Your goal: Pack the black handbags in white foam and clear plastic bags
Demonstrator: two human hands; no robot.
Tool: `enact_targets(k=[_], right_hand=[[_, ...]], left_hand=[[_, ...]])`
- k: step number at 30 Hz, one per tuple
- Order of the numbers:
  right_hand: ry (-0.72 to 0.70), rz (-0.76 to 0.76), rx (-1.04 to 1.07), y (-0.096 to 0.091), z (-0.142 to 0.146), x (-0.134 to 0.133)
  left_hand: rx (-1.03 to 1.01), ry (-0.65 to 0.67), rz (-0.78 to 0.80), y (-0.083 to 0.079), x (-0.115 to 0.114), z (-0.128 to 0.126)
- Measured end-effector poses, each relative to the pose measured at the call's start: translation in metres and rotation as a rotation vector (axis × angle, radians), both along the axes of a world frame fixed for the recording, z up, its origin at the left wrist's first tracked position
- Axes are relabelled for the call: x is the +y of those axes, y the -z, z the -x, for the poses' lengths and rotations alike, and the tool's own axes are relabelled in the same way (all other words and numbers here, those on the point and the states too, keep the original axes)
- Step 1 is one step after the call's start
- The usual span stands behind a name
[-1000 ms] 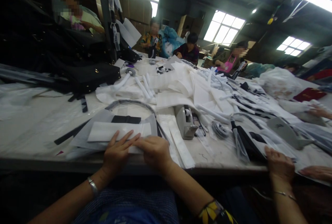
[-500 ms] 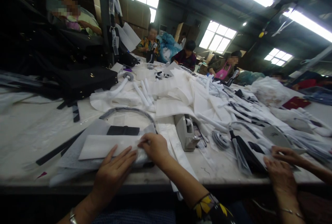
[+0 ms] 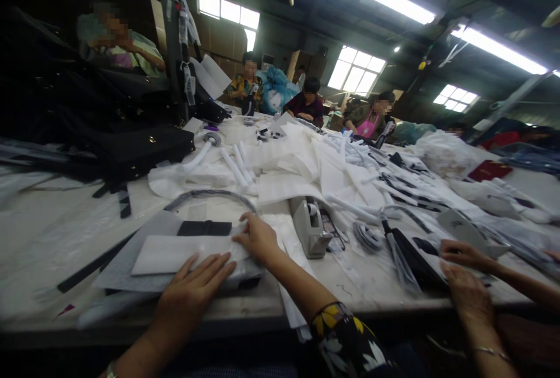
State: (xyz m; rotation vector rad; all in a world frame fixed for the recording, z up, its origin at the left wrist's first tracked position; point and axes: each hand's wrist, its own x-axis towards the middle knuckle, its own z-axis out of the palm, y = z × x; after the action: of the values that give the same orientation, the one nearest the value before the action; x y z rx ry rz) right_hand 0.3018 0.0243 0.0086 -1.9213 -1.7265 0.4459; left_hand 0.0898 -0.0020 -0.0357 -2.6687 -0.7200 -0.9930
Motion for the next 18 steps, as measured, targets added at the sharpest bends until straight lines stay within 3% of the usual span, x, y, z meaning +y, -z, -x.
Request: enact_targets(k=[5, 10, 14, 18], right_hand=[[0.064, -0.109, 0.048, -0.011, -0.017, -0.017], [0.349, -0.209, 0.112, -0.046, -0.102, -0.067], [0.443, -0.029, 0.257, -0.059, -0.166, -0.078], [0.393, 0.197, 0.476, -0.058, -0.187, -0.060]], left_hand=[[0.054, -0.002, 0.001, 0.005, 0.003, 0.002], [0.054, -0.010, -0.061, 0.014, 0.004, 0.002], [0.070, 0.002, -0.108, 0.018, 0.007, 0.002], [0.087, 0.004, -0.111, 0.021, 0.008, 0.002]])
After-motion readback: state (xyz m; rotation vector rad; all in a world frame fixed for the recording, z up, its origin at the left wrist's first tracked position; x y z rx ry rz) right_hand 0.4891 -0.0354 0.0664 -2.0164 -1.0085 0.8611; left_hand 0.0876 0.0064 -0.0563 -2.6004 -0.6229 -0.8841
